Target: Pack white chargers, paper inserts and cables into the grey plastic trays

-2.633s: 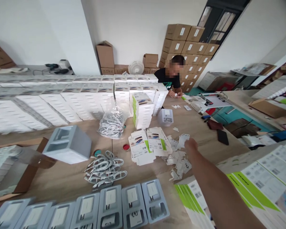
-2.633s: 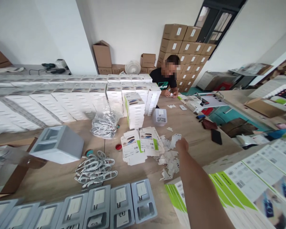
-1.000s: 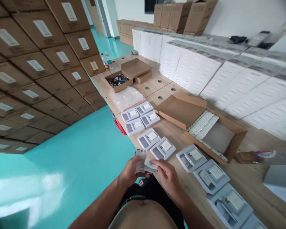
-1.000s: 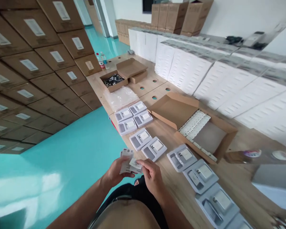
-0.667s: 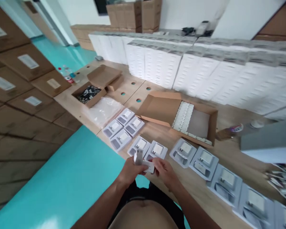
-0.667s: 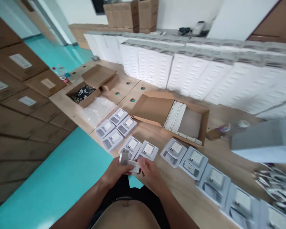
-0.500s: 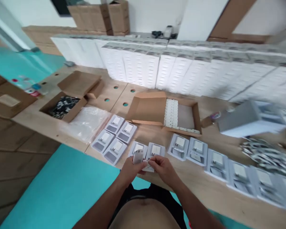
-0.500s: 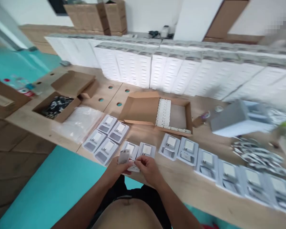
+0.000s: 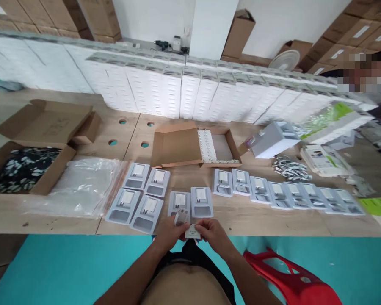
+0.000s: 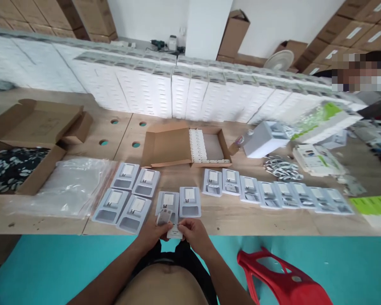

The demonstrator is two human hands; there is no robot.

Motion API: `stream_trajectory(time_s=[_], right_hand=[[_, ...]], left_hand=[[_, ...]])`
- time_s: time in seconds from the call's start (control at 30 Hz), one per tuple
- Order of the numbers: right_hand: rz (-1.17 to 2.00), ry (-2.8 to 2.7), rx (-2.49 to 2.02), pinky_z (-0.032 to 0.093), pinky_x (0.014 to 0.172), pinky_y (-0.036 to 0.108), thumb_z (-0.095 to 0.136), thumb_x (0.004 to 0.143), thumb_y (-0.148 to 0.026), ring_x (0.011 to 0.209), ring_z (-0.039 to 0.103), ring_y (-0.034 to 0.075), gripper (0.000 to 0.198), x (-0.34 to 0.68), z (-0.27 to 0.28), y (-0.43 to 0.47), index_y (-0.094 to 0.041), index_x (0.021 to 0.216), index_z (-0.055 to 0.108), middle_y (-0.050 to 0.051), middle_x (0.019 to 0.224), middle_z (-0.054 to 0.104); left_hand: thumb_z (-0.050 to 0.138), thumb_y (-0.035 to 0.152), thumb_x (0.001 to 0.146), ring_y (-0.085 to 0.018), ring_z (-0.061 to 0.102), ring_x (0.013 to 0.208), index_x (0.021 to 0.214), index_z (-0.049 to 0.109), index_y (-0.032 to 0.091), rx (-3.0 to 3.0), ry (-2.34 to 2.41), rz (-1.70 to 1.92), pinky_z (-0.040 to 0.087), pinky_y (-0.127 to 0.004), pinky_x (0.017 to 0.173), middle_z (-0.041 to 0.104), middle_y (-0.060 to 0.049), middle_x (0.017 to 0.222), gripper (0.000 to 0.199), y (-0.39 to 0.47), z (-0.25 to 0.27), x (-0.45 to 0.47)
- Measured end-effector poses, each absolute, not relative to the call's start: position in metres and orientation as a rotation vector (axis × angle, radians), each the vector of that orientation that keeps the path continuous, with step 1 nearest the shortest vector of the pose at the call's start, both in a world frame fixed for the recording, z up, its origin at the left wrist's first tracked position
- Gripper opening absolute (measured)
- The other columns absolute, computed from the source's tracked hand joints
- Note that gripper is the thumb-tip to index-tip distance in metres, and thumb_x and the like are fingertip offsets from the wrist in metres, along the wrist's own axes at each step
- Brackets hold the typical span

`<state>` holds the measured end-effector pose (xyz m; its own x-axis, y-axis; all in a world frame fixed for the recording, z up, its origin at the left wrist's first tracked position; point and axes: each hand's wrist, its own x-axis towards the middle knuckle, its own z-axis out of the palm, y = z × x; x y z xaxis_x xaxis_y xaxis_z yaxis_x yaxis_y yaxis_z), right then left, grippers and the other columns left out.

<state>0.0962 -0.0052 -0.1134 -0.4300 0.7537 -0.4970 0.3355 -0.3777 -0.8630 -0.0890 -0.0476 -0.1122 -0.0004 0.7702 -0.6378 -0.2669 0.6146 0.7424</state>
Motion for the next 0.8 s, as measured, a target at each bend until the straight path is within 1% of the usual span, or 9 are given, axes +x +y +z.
stream_trajectory(time_s=[0.1, 0.17, 0.27, 0.37, 0.43, 0.5, 0.53, 0.67, 0.8], right_hand=[[1.483, -1.817, -1.664, 0.043, 0.052, 0.025, 0.046, 0.087, -0.045, 0.055, 0.057, 0.014, 0.035, 0.126, -0.137, 0.013, -0.014, 0.089, 0.063, 0.001, 0.063, 0.064], [1.248, -1.924, -1.771, 0.045, 0.06, 0.026, 0.044, 0.09, -0.039, 0.064, 0.062, 0.016, 0.031, 0.14, -0.156, 0.031, -0.015, 0.095, 0.062, 0.002, 0.071, 0.067], [1.126, -2.035, -1.836, 0.043, 0.069, 0.028, 0.051, 0.088, -0.033, 0.075, 0.063, 0.017, 0.019, 0.144, -0.179, 0.052, -0.018, 0.089, 0.063, 0.003, 0.076, 0.068], [1.012, -2.208, -1.862, 0.04, 0.075, 0.03, 0.056, 0.087, -0.029, 0.088, 0.062, 0.021, 0.014, 0.136, -0.193, 0.057, -0.019, 0.08, 0.064, 0.006, 0.082, 0.068], [0.923, -2.313, -1.849, 0.039, 0.079, 0.031, 0.057, 0.087, -0.026, 0.098, 0.059, 0.023, 0.01, 0.129, -0.196, 0.055, -0.019, 0.083, 0.063, 0.008, 0.094, 0.067], [0.824, -2.387, -1.839, 0.039, 0.081, 0.031, 0.058, 0.087, -0.022, 0.103, 0.057, 0.023, 0.006, 0.124, -0.195, 0.054, -0.02, 0.09, 0.063, 0.008, 0.104, 0.064], [0.777, -2.411, -1.841, 0.039, 0.081, 0.03, 0.059, 0.086, -0.021, 0.102, 0.057, 0.022, 0.007, 0.123, -0.194, 0.054, -0.02, 0.092, 0.062, 0.008, 0.105, 0.064], [0.625, -2.446, -1.843, 0.039, 0.077, 0.028, 0.058, 0.088, -0.025, 0.092, 0.058, 0.02, 0.008, 0.119, -0.183, 0.053, -0.02, 0.086, 0.064, 0.006, 0.093, 0.065], [0.515, -2.438, -1.78, 0.038, 0.085, 0.03, 0.048, 0.094, -0.027, 0.095, 0.057, 0.02, 0.022, 0.114, -0.17, 0.04, -0.019, 0.086, 0.067, 0.007, 0.093, 0.066]], left_hand=[[0.071, 0.035, 0.075, -0.019, 0.064, 0.06, 0.078, 0.065, 0.015, 0.373, 1.328, 0.831, 0.054, -0.029, 0.054, 0.067, -0.005, 0.067, 0.02, -0.048, -0.113, -0.077], [0.061, 0.035, 0.082, -0.02, 0.067, 0.065, 0.089, 0.064, 0.015, 0.318, 1.35, 0.838, 0.056, -0.033, 0.058, 0.068, -0.006, 0.073, 0.021, -0.048, -0.11, -0.072], [0.052, 0.032, 0.086, -0.023, 0.07, 0.072, 0.1, 0.062, 0.012, 0.146, 1.338, 0.898, 0.059, -0.039, 0.068, 0.071, -0.009, 0.08, 0.026, -0.05, -0.103, -0.067], [0.057, 0.029, 0.085, -0.027, 0.071, 0.089, 0.101, 0.064, 0.009, 0.014, 1.288, 0.984, 0.059, -0.04, 0.079, 0.073, -0.015, 0.093, 0.026, -0.052, -0.098, -0.066], [0.062, 0.027, 0.083, -0.027, 0.07, 0.095, 0.101, 0.065, 0.01, 0.024, 1.276, 1.023, 0.059, -0.037, 0.08, 0.073, -0.015, 0.099, 0.025, -0.052, -0.099, -0.069], [0.067, 0.025, 0.081, -0.025, 0.071, 0.09, 0.101, 0.065, 0.011, 0.057, 1.267, 1.06, 0.06, -0.035, 0.079, 0.074, -0.014, 0.098, 0.025, -0.05, -0.1, -0.076], [0.068, 0.024, 0.08, -0.023, 0.071, 0.087, 0.101, 0.065, 0.011, 0.071, 1.263, 1.074, 0.06, -0.035, 0.077, 0.074, -0.013, 0.097, 0.025, -0.049, -0.1, -0.081], [0.07, 0.023, 0.078, -0.02, 0.071, 0.079, 0.101, 0.065, 0.013, 0.12, 1.273, 1.081, 0.062, -0.035, 0.07, 0.073, -0.009, 0.093, 0.025, -0.04, -0.098, -0.108], [0.073, 0.022, 0.076, -0.022, 0.071, 0.077, 0.101, 0.063, 0.014, 0.109, 1.295, 1.095, 0.062, -0.034, 0.065, 0.073, -0.009, 0.091, 0.029, -0.033, -0.098, -0.135]])
